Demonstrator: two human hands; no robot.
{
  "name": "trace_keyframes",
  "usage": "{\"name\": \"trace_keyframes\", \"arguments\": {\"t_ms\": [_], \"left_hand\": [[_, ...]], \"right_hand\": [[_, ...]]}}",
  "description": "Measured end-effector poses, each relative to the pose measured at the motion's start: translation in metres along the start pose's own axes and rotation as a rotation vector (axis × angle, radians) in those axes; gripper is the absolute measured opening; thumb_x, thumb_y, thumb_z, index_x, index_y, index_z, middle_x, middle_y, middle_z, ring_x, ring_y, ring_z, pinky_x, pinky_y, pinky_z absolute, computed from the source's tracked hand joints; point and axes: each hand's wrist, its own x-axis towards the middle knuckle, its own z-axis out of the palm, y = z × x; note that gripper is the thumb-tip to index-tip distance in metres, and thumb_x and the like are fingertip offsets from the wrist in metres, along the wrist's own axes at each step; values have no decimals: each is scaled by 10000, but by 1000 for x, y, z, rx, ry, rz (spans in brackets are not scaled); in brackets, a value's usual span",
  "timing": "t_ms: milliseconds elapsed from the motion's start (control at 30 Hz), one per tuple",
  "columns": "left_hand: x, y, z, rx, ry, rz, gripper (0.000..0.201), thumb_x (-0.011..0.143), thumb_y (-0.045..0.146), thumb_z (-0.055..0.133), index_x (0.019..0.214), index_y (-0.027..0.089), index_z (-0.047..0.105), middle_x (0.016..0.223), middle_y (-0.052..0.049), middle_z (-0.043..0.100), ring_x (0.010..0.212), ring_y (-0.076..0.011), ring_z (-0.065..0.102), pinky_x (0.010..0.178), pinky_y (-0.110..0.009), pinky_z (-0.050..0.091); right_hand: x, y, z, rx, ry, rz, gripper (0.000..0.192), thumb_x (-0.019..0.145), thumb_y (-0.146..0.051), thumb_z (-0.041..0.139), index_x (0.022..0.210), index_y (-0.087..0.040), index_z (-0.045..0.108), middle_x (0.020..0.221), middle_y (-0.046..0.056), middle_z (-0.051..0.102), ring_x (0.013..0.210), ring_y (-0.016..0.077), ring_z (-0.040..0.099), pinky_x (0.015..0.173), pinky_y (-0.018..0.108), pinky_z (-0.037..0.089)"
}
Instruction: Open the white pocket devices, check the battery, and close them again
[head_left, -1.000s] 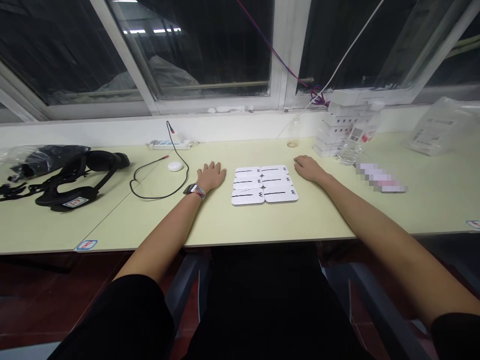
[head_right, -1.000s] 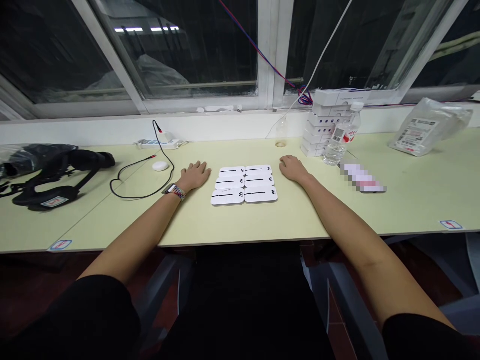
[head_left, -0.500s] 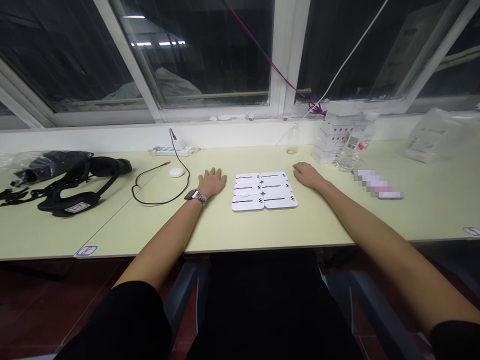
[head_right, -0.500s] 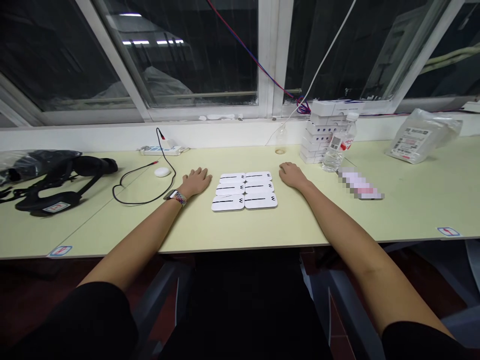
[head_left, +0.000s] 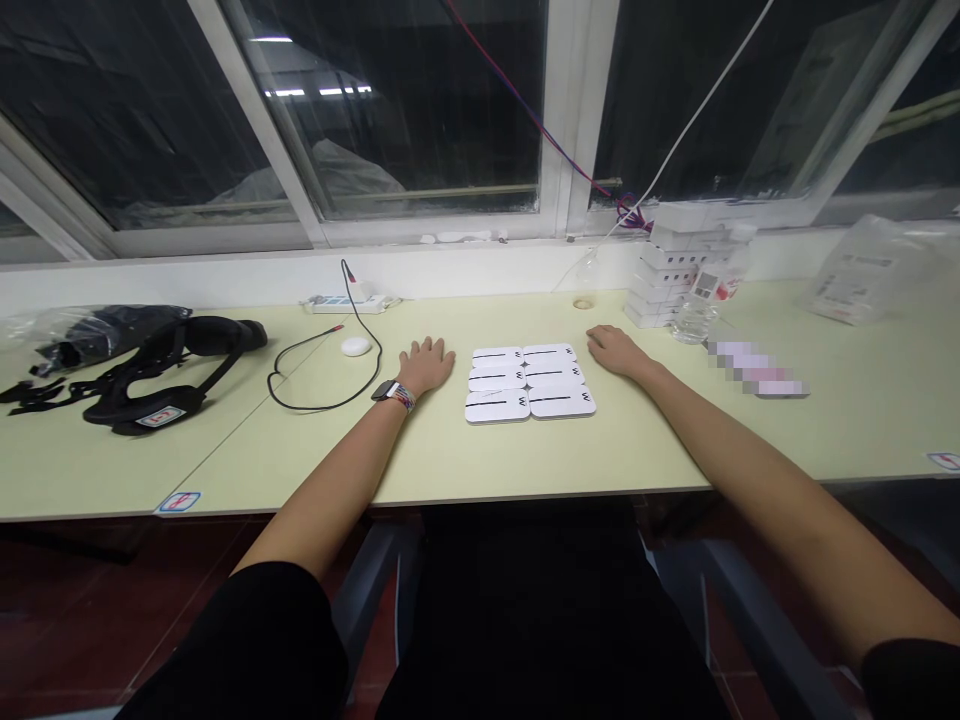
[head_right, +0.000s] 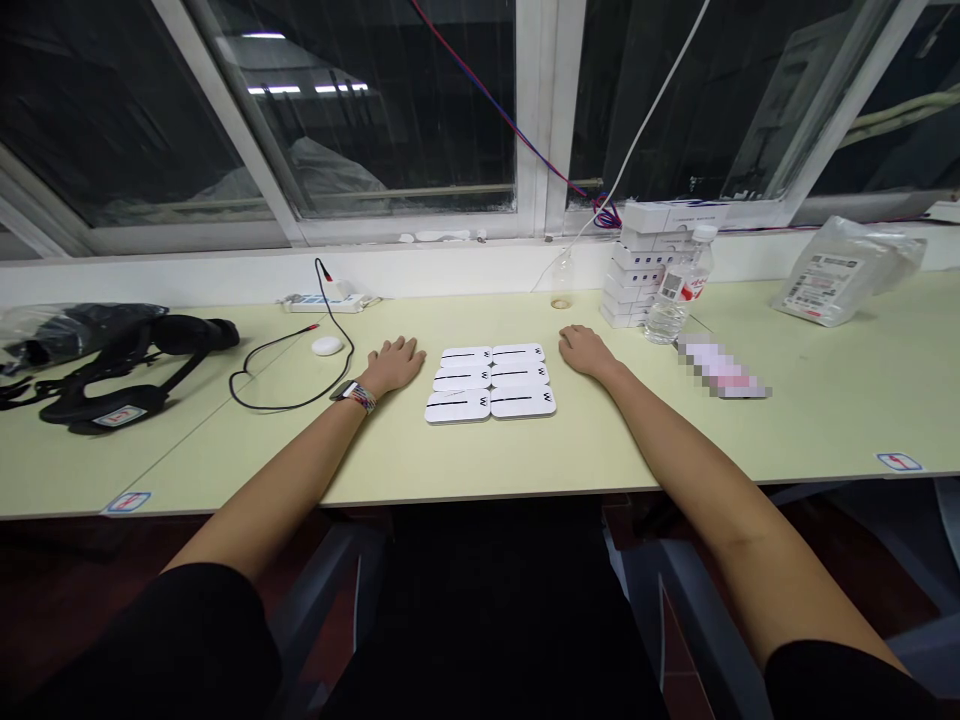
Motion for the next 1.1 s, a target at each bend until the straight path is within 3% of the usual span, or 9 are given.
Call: {"name": "trace_keyframes", "arguments": {"t_ms": [767, 1100], "left_hand": [[-3, 2, -2, 1, -1, 2, 684, 1147, 509, 205, 1701, 170, 419, 1837, -190, 324, 1680, -447, 310, 1307, -652, 303], [-12, 7, -10, 17, -15, 23, 608, 1175, 452, 233, 1673, 183, 457, 1792, -202, 396, 1650, -444, 358, 1289, -656, 344]], "right_hand": [[-4, -8, -5, 9, -22, 6, 471, 1111, -304, 400, 1473, -133, 648, 1551, 212, 653, 1477, 364, 552, 1237, 504, 448], [-15, -34, -23, 64, -61, 133, 450, 1052, -240, 484, 1436, -124, 689, 1548, 226, 675, 1427, 379, 630, 1180, 488, 503]]}}
